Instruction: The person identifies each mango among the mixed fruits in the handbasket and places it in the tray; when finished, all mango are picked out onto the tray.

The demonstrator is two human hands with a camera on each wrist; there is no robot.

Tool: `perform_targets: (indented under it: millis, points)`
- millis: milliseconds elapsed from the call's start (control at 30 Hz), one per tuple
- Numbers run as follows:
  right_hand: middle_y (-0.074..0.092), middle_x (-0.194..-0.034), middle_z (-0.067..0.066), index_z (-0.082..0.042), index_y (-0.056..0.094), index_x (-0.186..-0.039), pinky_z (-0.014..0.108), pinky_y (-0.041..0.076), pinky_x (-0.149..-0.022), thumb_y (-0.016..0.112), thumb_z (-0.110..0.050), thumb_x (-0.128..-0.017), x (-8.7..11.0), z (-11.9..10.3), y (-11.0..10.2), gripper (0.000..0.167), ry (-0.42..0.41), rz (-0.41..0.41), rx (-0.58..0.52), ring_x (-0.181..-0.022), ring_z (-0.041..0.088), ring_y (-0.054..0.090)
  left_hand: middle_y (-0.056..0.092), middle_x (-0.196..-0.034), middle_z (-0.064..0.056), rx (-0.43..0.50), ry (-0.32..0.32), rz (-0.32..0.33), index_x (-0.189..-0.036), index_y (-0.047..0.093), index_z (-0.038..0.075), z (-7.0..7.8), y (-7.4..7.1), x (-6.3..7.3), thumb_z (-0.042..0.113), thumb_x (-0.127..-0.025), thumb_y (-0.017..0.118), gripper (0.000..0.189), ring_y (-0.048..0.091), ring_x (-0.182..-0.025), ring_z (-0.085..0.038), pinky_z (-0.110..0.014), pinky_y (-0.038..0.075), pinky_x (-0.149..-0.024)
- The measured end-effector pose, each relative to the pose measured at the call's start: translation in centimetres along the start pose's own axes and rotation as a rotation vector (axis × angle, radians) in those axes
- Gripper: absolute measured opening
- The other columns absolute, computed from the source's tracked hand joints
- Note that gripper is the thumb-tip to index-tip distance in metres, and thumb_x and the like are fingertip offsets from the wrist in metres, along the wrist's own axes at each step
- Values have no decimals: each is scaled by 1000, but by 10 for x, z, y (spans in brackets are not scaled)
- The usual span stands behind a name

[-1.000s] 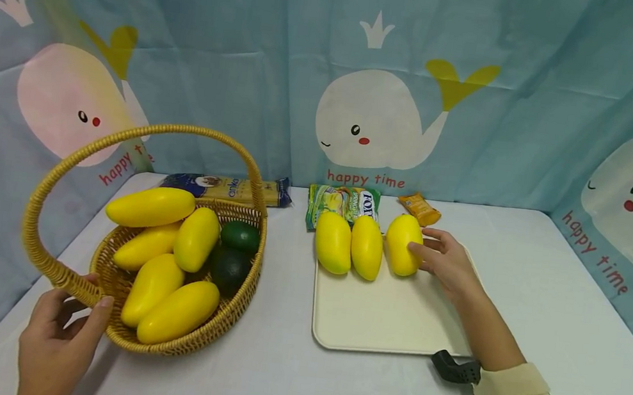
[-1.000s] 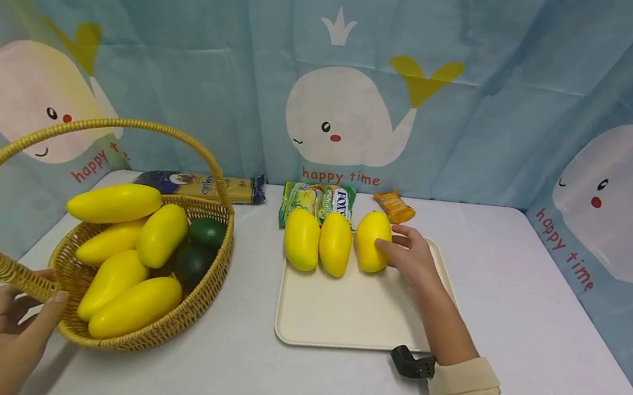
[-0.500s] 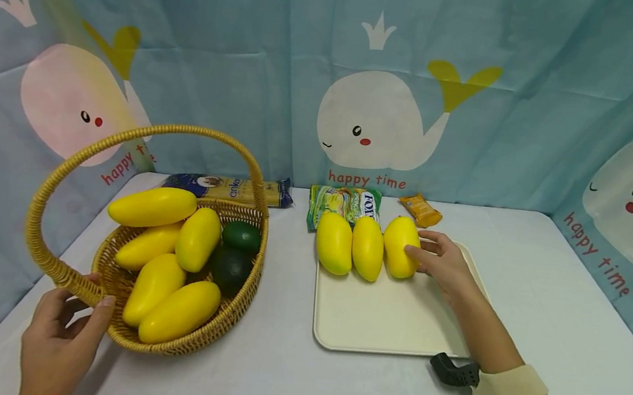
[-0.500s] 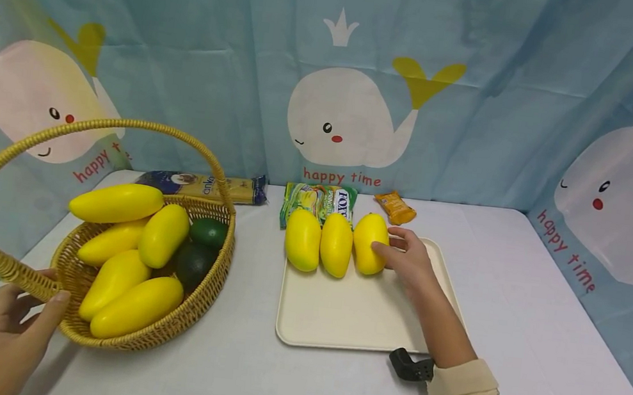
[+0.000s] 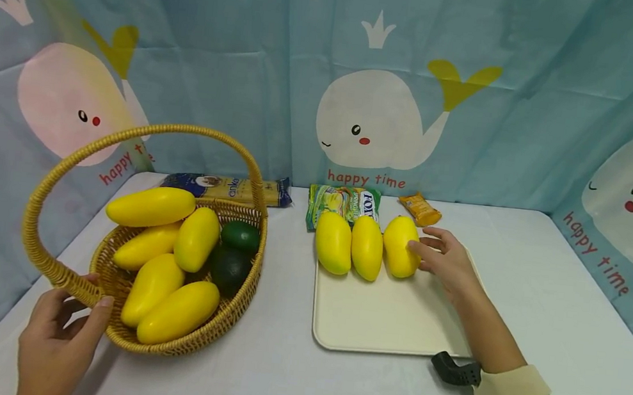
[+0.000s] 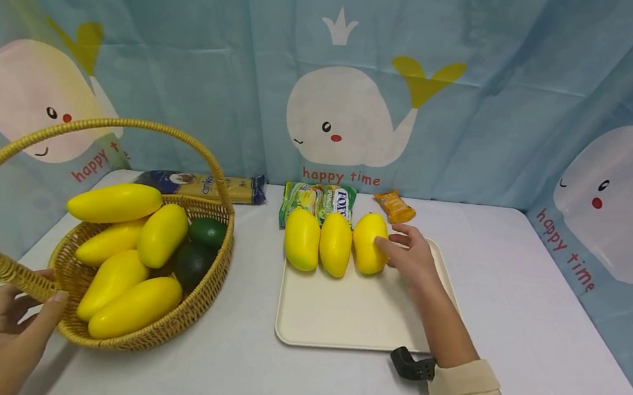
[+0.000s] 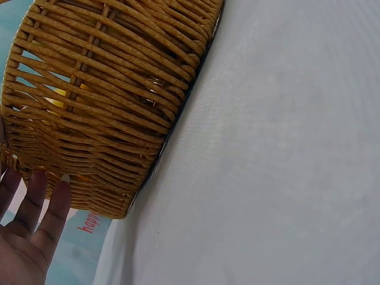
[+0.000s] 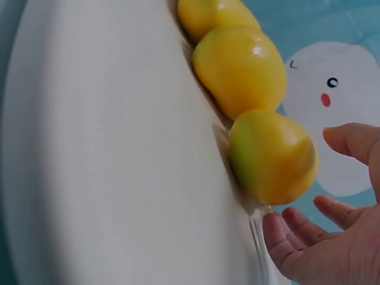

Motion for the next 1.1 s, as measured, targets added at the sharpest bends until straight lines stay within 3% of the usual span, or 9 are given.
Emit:
perform_targets:
  millis: [167, 367, 500, 633, 767, 967, 1100]
  points:
    - [43, -148, 20, -4, 36, -151, 50, 44, -108, 68, -33, -96, 7, -7, 3, 70, -121, 62, 71, -131, 37, 45, 49, -118, 11, 7, 3, -3, -135, 57, 5, -1, 0, 0, 6, -94, 69, 44, 54, -102, -1, 1, 45, -75]
    - [51, -139, 20, 2, 50, -138, 54, 42, -108, 69, -18, -95, 17, -20, 18, 51, -424, 144, 192, -127, 39, 47, 51, -122, 3, 5, -3, -3, -136, 57, 8, 0, 0, 0, 7, -94, 69, 43, 54, -103, -2, 0, 45, -76]
    - [53, -137, 15, 1, 55, -135, 54, 44, -106, 70, -12, -93, 26, -35, 37, 46, -573, 138, 254, -126, 37, 49, 51, -122, 3, -5, -12, -4, -136, 57, 8, 0, 0, -1, 8, -94, 69, 43, 54, -103, -1, 0, 45, -76]
    - [56, -133, 12, -3, 59, -132, 52, 47, -104, 72, -10, -92, 34, -58, 66, 43, -671, 82, 257, -123, 32, 51, 50, -120, 8, -1, -14, -4, -136, 56, 6, -2, 1, 0, 7, -94, 69, 44, 53, -103, -1, 1, 45, -76]
    - [57, -131, 9, -5, 59, -132, 48, 50, -102, 72, -13, -92, 39, -79, 104, 43, -751, -28, 231, -120, 27, 54, 50, -118, 10, -3, -16, -2, -136, 56, 5, -3, 0, 1, 7, -94, 70, 44, 53, -102, -1, 1, 45, -75]
    - [57, -132, 8, -5, 57, -135, 30, 52, -98, 72, -16, -93, 40, -104, 162, 46, -864, -191, 204, -116, 19, 54, 50, -118, 11, -14, 20, -9, -135, 57, 5, -2, 0, -1, 6, -93, 70, 44, 53, -100, 1, 1, 44, -76]
    - [56, -134, 8, -5, 55, -138, 23, 48, -99, 70, -19, -95, 37, -117, 197, 48, -898, -266, 252, -119, 19, 53, 49, -118, 13, -27, 18, -16, -136, 56, 5, -2, 0, -1, 7, -94, 70, 44, 52, -100, 2, 2, 43, -76]
Point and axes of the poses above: each hand's wrist, its own x-axis away from the middle knuckle, its own y-axis out of the palm, z = x × y, the point moved 1 cm from there along -x, towards the middle knuckle
